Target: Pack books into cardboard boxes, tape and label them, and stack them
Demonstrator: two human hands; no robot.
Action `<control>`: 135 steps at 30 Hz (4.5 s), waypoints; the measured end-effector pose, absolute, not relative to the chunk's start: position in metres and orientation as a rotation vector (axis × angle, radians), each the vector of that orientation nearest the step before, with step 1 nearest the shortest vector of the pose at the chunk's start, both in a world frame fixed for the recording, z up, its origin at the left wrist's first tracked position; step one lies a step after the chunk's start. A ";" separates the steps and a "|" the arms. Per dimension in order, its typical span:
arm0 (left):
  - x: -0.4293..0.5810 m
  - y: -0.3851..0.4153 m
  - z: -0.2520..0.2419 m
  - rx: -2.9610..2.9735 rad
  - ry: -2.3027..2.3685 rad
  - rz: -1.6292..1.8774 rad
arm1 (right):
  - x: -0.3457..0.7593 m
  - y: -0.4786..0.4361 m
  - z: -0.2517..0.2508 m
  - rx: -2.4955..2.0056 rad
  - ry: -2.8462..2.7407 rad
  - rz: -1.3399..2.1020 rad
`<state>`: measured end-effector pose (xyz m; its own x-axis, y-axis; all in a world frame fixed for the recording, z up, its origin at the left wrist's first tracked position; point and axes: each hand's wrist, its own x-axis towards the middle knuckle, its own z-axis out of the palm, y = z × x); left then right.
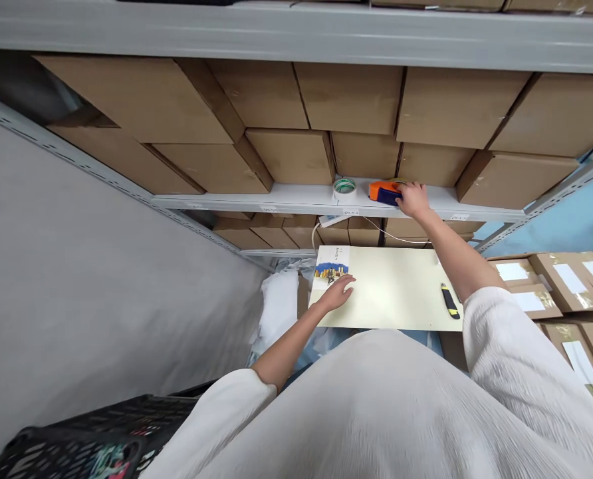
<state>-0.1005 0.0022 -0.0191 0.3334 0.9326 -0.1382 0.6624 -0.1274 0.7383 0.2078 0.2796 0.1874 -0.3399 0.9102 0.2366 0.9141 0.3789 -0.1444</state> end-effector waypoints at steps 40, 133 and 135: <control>-0.018 -0.016 -0.032 1.957 1.203 0.151 | 0.334 -0.035 -0.080 -2.449 -1.414 0.588; -0.382 -0.134 -0.413 0.186 2.136 0.561 | -0.382 0.181 -0.427 -0.815 -3.549 0.635; -0.382 -0.135 -0.431 0.160 2.149 0.531 | -0.389 0.184 -0.447 -0.806 -3.554 0.612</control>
<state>-0.3819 -0.1349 -0.4312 -0.5958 0.3023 -0.7440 -0.0788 0.9000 0.4287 -0.3890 0.1842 -0.4474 -0.7624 0.3011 -0.5728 0.4754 0.8611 -0.1802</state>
